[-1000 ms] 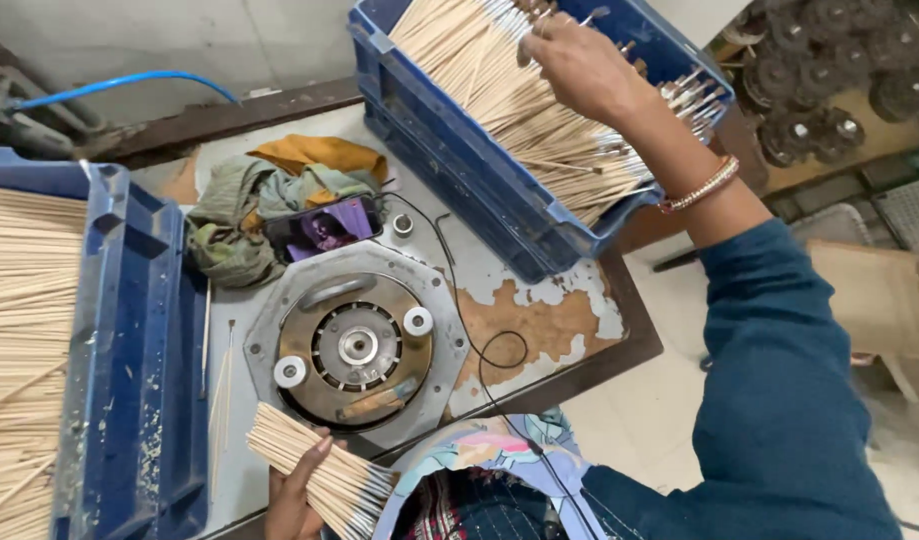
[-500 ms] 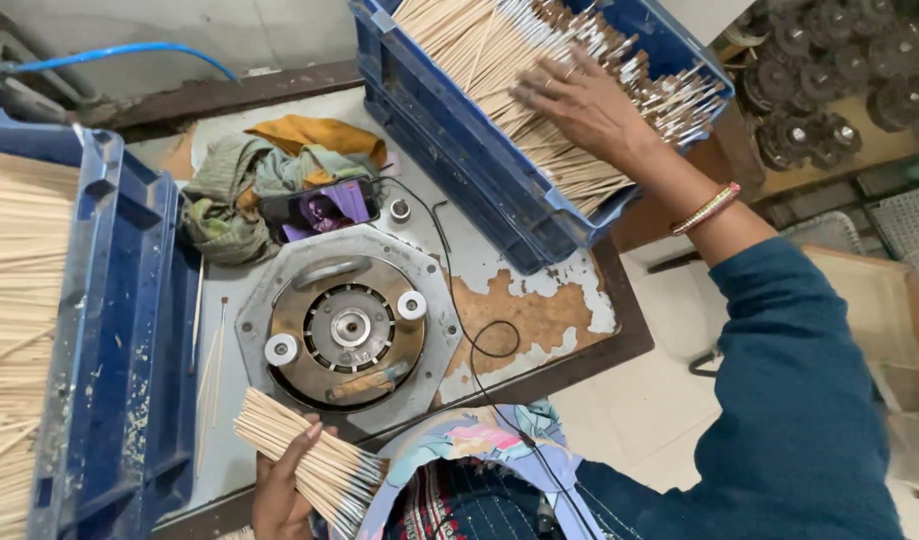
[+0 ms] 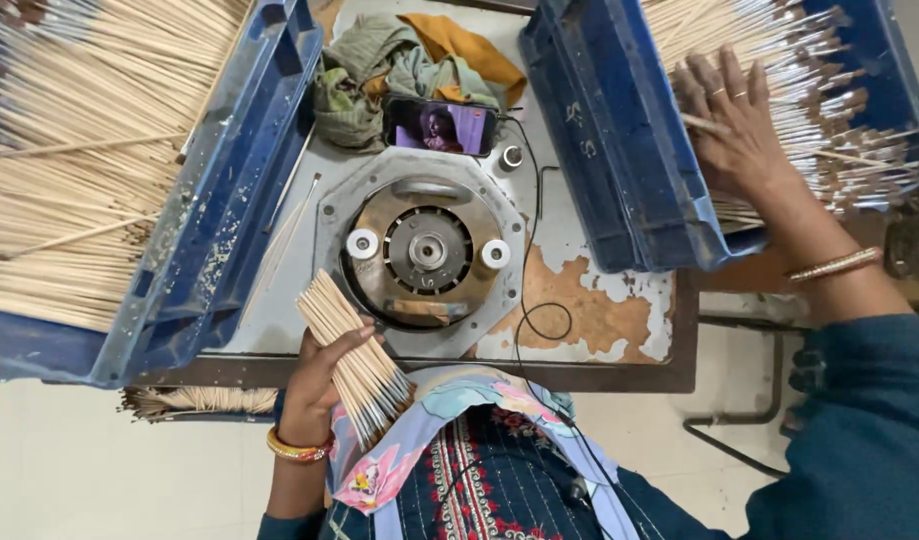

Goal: Feeding bamboo sticks into an automated incense-coating machine.

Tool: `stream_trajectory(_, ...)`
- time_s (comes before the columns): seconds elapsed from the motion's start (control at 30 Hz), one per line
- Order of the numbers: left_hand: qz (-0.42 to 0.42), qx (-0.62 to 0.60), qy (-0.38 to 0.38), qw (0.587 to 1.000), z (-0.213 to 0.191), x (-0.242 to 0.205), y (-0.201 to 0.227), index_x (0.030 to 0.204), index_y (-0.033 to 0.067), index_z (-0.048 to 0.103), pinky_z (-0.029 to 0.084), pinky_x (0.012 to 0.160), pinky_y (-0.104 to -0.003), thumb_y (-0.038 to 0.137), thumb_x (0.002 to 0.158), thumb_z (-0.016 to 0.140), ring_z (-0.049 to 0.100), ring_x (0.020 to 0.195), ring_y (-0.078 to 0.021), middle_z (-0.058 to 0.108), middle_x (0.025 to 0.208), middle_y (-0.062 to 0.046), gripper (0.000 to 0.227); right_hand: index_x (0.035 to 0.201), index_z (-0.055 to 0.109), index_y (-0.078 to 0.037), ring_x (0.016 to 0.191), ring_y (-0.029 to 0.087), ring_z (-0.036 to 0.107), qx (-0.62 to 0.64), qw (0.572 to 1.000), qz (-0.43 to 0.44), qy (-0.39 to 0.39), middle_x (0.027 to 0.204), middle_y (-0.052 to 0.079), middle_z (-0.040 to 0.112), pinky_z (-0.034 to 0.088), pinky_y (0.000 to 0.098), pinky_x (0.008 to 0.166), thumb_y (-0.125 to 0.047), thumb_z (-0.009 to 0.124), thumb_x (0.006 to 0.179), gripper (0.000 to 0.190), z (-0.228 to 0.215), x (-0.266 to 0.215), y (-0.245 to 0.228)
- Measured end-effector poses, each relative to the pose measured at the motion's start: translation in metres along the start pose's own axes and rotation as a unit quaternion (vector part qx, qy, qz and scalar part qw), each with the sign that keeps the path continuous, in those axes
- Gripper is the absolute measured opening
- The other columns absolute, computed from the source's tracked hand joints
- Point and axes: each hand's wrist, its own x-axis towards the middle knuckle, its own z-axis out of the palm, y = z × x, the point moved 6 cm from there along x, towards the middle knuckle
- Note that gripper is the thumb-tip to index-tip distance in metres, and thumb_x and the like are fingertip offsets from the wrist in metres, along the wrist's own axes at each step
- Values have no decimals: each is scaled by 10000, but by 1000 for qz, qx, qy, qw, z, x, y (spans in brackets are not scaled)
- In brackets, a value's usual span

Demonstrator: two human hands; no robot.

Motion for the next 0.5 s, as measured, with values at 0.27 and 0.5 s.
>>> stream_trajectory(0.27, -7, -4, 2, 1000, 1, -16, 5, 1096, -12, 640, 649, 680, -400, 2, 789, 786, 762, 844, -271, 732, 966, -132, 340, 1699, 242, -136, 1626, 420, 34, -40, 999, -21, -16, 1759, 174, 146, 38, 684, 1265, -409, 401, 1033, 738, -14, 12, 6)
stream_trajectory(0.5, -22, 8, -9, 1000, 1, -16, -1, 1192, -48, 557, 666, 690, -444, 17, 770, 793, 777, 863, -323, 717, 967, -160, 488, 1595, 387, -60, 1542, 439, 223, -5, 997, 28, -73, 1659, 274, 302, 177, 555, 1231, -169, 428, 1033, 574, -31, -25, -10)
